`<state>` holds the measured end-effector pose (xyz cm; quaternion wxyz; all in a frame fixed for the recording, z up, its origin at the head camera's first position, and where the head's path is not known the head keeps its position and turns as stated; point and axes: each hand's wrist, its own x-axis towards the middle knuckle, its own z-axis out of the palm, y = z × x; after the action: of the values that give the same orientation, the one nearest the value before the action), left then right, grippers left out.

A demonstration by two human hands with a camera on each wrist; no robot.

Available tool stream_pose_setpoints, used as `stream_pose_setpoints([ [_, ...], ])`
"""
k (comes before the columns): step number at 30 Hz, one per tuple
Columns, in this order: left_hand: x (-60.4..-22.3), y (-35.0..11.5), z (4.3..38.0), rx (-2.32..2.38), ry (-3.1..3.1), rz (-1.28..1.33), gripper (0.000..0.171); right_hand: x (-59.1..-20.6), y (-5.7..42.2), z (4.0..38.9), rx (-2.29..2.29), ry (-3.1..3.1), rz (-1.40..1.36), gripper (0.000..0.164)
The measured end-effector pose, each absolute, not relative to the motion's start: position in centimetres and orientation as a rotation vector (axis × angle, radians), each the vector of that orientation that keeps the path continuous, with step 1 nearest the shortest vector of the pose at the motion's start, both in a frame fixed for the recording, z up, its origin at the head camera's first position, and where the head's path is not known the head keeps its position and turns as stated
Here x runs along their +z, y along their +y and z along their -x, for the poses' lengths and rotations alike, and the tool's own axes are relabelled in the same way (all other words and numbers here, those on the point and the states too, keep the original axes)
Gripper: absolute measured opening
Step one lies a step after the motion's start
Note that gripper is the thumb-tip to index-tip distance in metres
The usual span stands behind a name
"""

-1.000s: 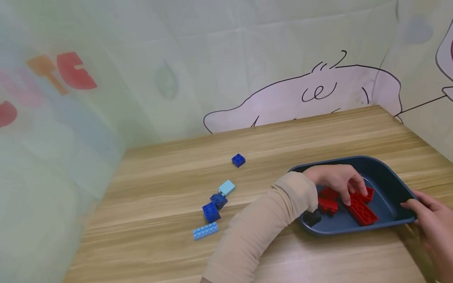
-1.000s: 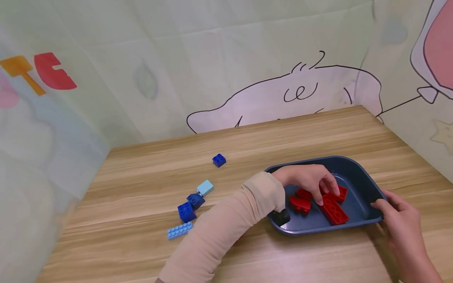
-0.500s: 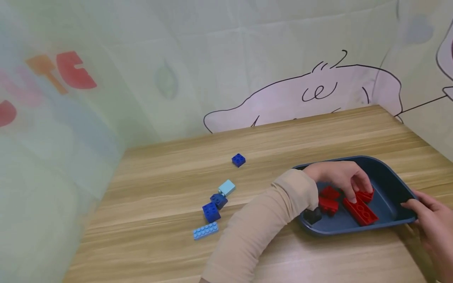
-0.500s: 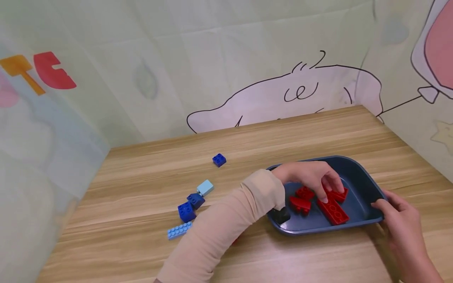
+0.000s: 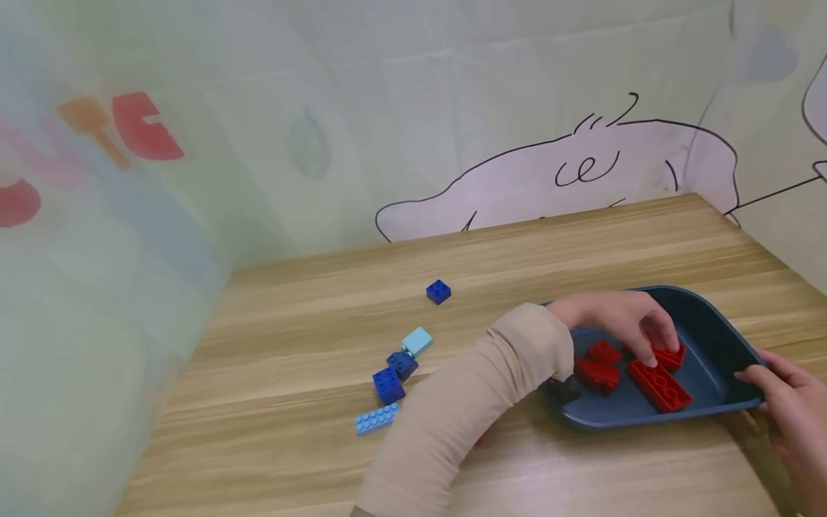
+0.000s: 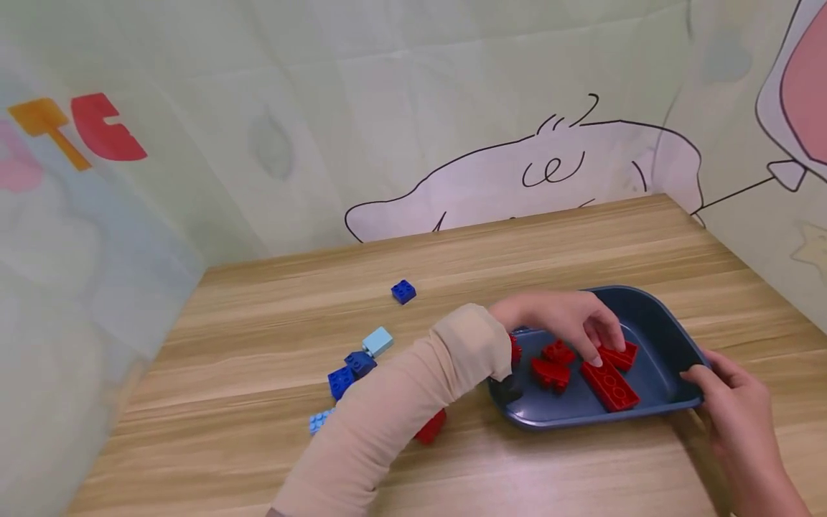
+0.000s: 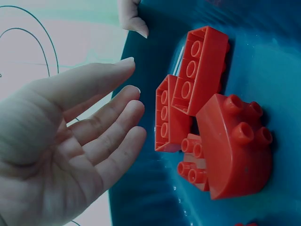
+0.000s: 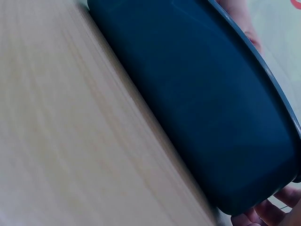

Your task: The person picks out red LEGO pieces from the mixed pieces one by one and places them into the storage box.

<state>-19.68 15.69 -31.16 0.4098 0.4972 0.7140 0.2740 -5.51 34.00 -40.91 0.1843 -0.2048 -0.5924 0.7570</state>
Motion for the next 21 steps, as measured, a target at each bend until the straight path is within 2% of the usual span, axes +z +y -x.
stream_pose_setpoints([
  [21,-29.6,12.6,18.5,0.552,1.880,-1.318,0.034,-41.2,34.2,5.5,2.151,-1.668,0.557,0.047],
])
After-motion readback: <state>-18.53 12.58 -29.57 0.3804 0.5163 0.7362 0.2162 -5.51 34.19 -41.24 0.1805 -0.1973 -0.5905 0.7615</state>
